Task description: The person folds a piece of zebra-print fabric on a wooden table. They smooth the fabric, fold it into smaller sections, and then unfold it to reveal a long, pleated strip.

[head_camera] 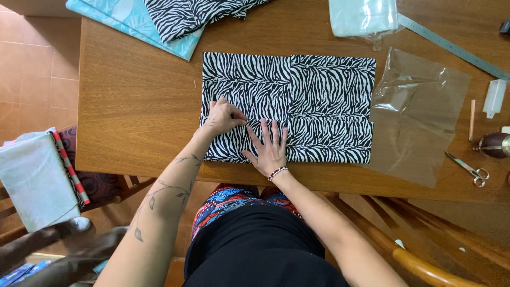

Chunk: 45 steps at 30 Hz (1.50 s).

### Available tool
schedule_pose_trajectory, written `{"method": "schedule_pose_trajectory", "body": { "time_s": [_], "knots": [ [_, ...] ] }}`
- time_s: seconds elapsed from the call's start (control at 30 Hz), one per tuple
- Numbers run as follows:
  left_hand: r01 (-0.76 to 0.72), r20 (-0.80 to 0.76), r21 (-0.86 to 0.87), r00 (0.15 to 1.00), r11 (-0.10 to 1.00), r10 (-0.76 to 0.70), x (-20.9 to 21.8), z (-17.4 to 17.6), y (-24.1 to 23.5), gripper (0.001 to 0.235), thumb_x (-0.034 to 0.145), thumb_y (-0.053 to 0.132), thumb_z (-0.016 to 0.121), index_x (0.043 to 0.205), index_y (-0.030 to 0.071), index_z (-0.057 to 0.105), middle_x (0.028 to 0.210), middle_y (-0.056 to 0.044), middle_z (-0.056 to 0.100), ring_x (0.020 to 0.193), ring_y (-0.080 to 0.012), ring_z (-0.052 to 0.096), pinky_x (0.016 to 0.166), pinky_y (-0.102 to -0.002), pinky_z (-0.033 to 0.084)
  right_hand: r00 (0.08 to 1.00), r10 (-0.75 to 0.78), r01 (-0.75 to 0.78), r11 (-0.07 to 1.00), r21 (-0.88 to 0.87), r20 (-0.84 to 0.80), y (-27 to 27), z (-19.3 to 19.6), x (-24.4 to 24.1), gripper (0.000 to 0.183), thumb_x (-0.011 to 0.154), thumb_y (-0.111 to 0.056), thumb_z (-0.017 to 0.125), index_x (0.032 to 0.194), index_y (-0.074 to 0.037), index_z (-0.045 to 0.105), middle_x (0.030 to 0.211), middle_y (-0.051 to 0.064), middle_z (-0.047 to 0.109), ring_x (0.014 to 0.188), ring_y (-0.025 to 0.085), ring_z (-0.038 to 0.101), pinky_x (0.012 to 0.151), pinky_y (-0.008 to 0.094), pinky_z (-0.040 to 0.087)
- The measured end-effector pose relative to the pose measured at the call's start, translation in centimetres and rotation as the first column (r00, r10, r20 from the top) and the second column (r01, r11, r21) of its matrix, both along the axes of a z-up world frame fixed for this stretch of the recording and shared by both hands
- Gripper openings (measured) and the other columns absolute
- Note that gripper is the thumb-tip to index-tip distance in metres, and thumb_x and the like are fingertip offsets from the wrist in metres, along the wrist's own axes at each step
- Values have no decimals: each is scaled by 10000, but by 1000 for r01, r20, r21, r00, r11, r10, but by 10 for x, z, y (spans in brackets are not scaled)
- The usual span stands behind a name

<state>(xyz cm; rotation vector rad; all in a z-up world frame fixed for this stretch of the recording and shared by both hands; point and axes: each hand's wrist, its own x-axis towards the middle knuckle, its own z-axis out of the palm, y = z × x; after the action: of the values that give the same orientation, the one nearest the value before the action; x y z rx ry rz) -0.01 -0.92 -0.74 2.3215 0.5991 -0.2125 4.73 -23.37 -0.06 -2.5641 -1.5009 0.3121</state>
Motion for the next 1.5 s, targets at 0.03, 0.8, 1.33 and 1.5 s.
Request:
{"method": "schedule_pose_trajectory", "body": {
  "time_s": [0.03,0.8,1.33,1.5],
  "knots": [
    [1,0,0,1000,1000,-1,-2,-1,-2,117,790,384,829,890,338,789,763,130,702,1013,-164,512,990,-383,308,1000,-1,1,1000,0,0,-1,-4,0,741,972,-756,297,1589,-345,279,1676,154,123,1532,426,55,1188,670,-26],
    [-87,144,483,989,871,19,-93,4,-60,701,978,680,381,1583,329,332,1672,-202,173,1550,-389,101,1209,-627,20,999,-11,9,998,57,42,1,-42,6,760,938,-742,306,1606,-418,147,1698,124,71,1545,414,28,1210,633,13],
    [-89,134,465,991,881,29,-91,-4,-60,702,975,683,386,1587,346,322,1680,-184,152,1553,-369,86,1220,-608,54,809,-147,486,712,507,-569,-28,-29,63,320,1054,-79,440,1262,-178,661,1334,87,648,1043,189,685,785,261,531],
    [-84,132,446,991,891,27,-91,-2,-59,707,974,686,389,1588,342,324,1680,-190,151,1553,-370,86,1221,-607,22,867,-241,446,766,463,-437,-61,-42,81,326,1083,-138,418,1292,-152,668,1354,98,631,1316,240,551,1025,359,517]
  ]
}}
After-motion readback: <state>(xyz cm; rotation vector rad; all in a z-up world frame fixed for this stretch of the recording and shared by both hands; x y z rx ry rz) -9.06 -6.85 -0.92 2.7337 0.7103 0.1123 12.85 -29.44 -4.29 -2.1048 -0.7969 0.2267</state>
